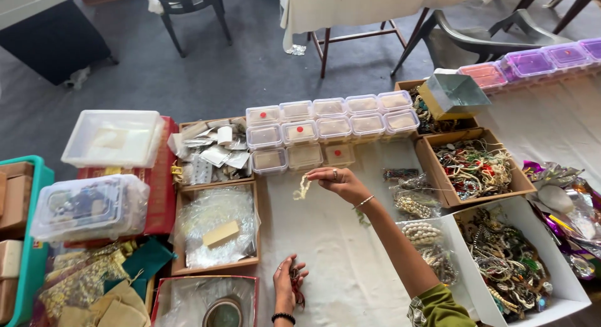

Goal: The person organizes jewelry at a table, handling various items including necklaces, bracelets, and small containers. They pick up and examine jewelry pieces, place them into small plastic containers, and arrange them on the table. The person also handles small fabric pouches and other accessories, sorting them into different boxes and containers.

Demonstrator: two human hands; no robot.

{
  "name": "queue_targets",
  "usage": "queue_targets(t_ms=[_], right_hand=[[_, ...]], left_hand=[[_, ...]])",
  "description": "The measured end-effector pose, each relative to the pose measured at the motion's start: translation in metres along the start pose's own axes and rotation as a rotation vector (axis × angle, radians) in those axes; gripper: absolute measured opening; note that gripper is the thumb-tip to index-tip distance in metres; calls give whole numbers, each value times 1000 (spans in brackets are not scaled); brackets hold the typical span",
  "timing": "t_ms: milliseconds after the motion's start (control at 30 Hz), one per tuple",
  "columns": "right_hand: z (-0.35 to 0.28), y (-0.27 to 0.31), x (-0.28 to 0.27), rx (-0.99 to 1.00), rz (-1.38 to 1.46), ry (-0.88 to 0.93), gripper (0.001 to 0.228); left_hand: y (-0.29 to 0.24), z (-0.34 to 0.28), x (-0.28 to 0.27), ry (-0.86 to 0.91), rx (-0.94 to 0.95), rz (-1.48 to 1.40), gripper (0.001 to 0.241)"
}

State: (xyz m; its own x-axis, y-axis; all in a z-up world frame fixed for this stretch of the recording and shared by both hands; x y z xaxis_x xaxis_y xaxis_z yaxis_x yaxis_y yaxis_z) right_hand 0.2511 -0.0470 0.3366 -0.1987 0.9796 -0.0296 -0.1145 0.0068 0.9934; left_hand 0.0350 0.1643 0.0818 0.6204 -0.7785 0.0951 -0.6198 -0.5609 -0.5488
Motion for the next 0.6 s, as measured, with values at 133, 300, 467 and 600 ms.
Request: queue_targets(t_ms=[133, 300, 467, 600], right_hand=[[-1, -60, -9, -38, -408, -38, 45], [-98, -194, -75, -20, -1396, -386, 62], [-143, -231, -100, -19, -1345, -529, 52], [-118, -160, -94, 344, -1151, -440, 21]], left_hand=[[3, 6, 2, 9, -9, -14, 41], [24, 20, 8, 8, 4, -118, 38], [57, 44, 49, -266, -3, -225, 33], [52, 22, 90, 48, -177, -222, 35]])
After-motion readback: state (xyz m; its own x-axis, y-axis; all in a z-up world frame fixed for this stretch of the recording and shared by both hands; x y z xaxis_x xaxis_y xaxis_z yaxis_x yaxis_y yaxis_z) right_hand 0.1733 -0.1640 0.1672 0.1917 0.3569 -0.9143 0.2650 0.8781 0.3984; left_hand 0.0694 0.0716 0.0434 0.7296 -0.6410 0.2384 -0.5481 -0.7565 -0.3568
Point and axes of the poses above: each hand's wrist, its own z-axis towards the middle knuckle, its own x-axis out of the palm, y = z × x, the point moved 5 cm from there along z, towards the middle knuckle, and after that the axes turned 15 degrees about -y, right-handed, at the moved point
